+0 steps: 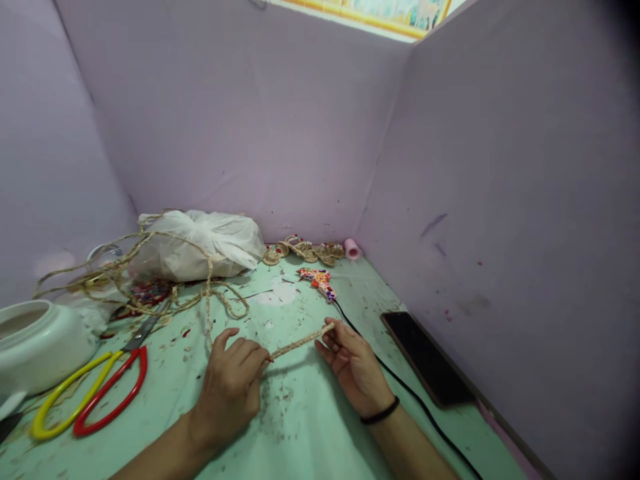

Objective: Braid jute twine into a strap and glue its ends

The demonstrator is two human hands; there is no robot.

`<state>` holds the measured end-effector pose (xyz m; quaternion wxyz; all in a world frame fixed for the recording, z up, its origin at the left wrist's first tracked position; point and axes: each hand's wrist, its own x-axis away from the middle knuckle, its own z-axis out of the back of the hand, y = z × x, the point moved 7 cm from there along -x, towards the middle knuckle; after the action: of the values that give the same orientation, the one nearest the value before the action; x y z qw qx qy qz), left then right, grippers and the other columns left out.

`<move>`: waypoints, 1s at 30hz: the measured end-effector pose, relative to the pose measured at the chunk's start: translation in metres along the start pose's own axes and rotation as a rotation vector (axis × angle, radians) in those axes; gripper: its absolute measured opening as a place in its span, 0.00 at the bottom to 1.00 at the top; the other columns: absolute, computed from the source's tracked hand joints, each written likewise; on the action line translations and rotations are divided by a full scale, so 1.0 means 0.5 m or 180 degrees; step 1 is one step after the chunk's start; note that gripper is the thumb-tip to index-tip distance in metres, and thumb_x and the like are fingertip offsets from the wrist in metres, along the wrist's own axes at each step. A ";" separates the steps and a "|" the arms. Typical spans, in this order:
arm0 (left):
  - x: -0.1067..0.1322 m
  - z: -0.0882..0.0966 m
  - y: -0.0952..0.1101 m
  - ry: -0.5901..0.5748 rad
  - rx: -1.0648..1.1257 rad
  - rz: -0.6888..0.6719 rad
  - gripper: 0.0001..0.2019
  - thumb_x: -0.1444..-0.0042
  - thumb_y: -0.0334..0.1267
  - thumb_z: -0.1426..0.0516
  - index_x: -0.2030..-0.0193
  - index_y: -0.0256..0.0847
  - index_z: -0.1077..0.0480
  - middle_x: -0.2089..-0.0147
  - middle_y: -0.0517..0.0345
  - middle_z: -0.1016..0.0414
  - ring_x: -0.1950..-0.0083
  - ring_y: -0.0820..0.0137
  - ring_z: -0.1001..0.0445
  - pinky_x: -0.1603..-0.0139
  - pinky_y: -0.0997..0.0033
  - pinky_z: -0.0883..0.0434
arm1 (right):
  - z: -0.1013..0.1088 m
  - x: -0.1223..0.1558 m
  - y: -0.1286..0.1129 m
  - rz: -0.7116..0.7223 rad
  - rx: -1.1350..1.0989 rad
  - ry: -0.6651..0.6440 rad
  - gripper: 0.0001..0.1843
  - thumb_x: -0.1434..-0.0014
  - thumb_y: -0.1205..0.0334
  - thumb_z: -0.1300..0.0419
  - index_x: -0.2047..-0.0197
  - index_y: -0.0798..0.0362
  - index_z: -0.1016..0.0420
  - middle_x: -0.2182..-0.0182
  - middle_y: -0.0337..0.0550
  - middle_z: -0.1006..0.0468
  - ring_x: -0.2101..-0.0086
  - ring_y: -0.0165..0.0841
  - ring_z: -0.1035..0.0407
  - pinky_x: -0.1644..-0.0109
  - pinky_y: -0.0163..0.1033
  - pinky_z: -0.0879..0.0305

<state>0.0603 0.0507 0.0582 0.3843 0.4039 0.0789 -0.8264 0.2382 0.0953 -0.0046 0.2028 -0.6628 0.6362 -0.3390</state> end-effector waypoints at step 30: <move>-0.010 -0.006 -0.005 -0.0138 0.0005 -0.0074 0.10 0.47 0.24 0.52 0.70 0.38 0.33 0.74 0.58 0.31 0.71 0.71 0.34 0.50 0.52 0.41 | -0.020 0.009 0.025 -0.0332 -0.0064 -0.0170 0.19 0.57 0.52 0.32 0.64 0.55 0.23 0.59 0.48 0.21 0.66 0.32 0.28 0.62 0.39 0.30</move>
<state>0.0622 0.0568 0.0595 0.3759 0.3854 0.0745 -0.8394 0.2222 0.0913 -0.0055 0.1951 -0.7058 0.5985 -0.3249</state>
